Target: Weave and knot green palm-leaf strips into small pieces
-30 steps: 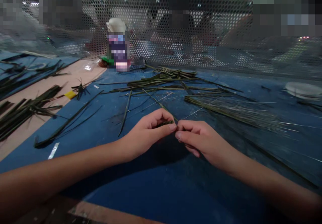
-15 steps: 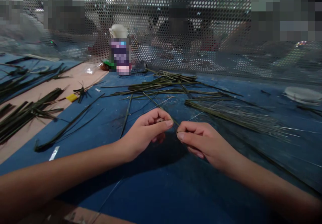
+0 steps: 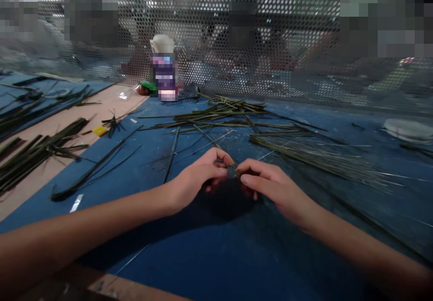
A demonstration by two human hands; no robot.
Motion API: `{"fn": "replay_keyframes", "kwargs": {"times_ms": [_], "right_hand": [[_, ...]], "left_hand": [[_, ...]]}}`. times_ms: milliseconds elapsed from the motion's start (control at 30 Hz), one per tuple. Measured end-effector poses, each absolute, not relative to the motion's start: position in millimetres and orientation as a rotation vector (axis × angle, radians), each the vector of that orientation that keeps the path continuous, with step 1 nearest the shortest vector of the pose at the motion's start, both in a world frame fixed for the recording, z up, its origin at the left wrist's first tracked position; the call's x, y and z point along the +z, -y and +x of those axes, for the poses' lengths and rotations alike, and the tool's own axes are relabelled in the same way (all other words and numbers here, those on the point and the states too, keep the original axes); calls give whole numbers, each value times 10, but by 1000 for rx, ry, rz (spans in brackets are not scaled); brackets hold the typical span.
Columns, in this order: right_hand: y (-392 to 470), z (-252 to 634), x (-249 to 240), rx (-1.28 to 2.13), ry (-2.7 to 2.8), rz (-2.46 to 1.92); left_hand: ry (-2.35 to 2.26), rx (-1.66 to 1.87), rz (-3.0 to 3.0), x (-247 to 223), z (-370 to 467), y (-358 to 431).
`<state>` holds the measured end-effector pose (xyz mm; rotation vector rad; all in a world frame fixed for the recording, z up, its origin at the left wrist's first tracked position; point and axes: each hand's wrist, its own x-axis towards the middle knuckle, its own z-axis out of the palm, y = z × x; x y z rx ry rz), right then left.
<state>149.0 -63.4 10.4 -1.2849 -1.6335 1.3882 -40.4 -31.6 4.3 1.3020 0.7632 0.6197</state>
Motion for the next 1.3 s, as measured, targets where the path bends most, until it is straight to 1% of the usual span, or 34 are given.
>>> {"fn": "replay_keyframes", "kwargs": {"times_ms": [67,167,300,400,567,667,800,900,1033,1300], "right_hand": [[616,1519,114,1232,1711,-1267],[625,1510,114,1116,1811,-1307],[649,1447,96,1097,1864,-1279],[622,1443,100,1107,1795,-1252],[509,1567,120,1026,1658,-1260],[449,1655,89,1060,1696,-1242],[406,1731,0,1111,1841,-1222],[402,1762,-55,1141,1891,-1242],[412,1771,-70,1228,1889,-1253],[428,1692,-126,1220,1865,-1247]], "left_hand": [[-792,598,1391,56,-404,341],[-817,560,1549,93,-411,389],[-759,510,1709,99,-423,409],[-752,548,1774,66,-431,367],[-825,526,1689,2,-434,269],[-853,498,1713,-22,-431,252],[-962,522,1962,-14,-438,250],[-1030,448,2111,11,-446,245],[-1062,378,2127,28,-446,256],[-1067,412,2238,-44,-469,240]]}}
